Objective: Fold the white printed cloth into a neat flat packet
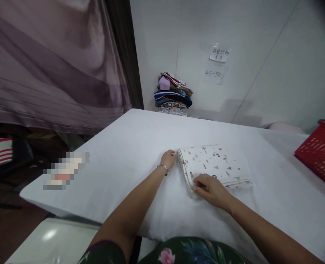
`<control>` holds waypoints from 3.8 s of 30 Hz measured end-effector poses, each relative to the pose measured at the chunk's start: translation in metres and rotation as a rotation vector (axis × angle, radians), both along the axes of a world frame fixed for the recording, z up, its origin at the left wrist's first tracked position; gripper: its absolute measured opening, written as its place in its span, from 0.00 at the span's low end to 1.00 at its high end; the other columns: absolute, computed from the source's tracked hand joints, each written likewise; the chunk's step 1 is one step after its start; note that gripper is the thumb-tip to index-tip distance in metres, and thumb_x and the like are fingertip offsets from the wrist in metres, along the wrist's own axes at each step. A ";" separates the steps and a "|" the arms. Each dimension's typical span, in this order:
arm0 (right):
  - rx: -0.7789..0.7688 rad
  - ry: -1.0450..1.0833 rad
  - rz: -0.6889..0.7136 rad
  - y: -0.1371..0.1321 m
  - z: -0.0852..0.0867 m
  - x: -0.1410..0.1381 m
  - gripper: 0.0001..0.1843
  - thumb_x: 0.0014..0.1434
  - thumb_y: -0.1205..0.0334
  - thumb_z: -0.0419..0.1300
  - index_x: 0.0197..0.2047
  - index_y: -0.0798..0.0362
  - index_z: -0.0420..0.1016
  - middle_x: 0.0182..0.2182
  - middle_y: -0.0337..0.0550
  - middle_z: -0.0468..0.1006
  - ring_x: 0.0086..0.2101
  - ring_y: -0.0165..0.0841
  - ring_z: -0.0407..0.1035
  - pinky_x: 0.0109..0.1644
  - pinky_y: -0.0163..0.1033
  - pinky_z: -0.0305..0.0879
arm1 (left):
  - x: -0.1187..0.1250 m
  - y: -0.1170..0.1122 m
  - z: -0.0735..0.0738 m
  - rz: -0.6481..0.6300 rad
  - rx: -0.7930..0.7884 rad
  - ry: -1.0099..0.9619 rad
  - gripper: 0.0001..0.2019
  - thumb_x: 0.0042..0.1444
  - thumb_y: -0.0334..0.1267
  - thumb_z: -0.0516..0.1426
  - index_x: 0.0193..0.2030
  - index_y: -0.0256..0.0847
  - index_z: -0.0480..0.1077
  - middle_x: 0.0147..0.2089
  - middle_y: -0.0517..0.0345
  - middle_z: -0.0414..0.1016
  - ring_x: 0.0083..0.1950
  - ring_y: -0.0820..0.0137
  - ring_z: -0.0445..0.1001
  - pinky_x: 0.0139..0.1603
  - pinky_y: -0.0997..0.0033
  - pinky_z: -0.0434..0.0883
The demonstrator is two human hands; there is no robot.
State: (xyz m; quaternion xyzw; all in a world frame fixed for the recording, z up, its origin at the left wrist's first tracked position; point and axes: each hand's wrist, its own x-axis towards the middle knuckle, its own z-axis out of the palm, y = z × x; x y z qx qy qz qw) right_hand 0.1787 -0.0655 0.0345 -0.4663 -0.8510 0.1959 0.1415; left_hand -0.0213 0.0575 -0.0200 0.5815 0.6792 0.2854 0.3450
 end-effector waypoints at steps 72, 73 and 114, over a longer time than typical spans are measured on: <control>0.224 -0.316 0.006 -0.029 -0.014 -0.033 0.29 0.54 0.65 0.54 0.59 0.54 0.57 0.47 0.54 0.68 0.42 0.42 0.62 0.44 0.44 0.60 | -0.023 0.056 0.009 -0.437 0.124 -0.007 0.15 0.43 0.30 0.56 0.41 0.41 0.73 0.38 0.60 0.76 0.40 0.71 0.72 0.42 0.73 0.69; 0.214 -0.300 0.009 -0.030 -0.011 -0.033 0.30 0.55 0.62 0.54 0.61 0.54 0.54 0.47 0.53 0.68 0.42 0.42 0.63 0.44 0.45 0.61 | -0.024 0.057 0.014 -0.430 0.132 -0.030 0.17 0.44 0.30 0.56 0.44 0.41 0.72 0.42 0.58 0.76 0.43 0.70 0.72 0.44 0.74 0.68; -0.188 0.377 -0.966 0.048 -0.026 0.168 0.22 0.55 0.53 0.53 0.48 0.57 0.73 0.48 0.47 0.73 0.47 0.39 0.67 0.51 0.40 0.61 | 0.030 -0.059 0.002 -0.524 0.422 0.404 0.29 0.55 0.53 0.49 0.61 0.40 0.57 0.67 0.51 0.46 0.67 0.57 0.40 0.62 0.50 0.50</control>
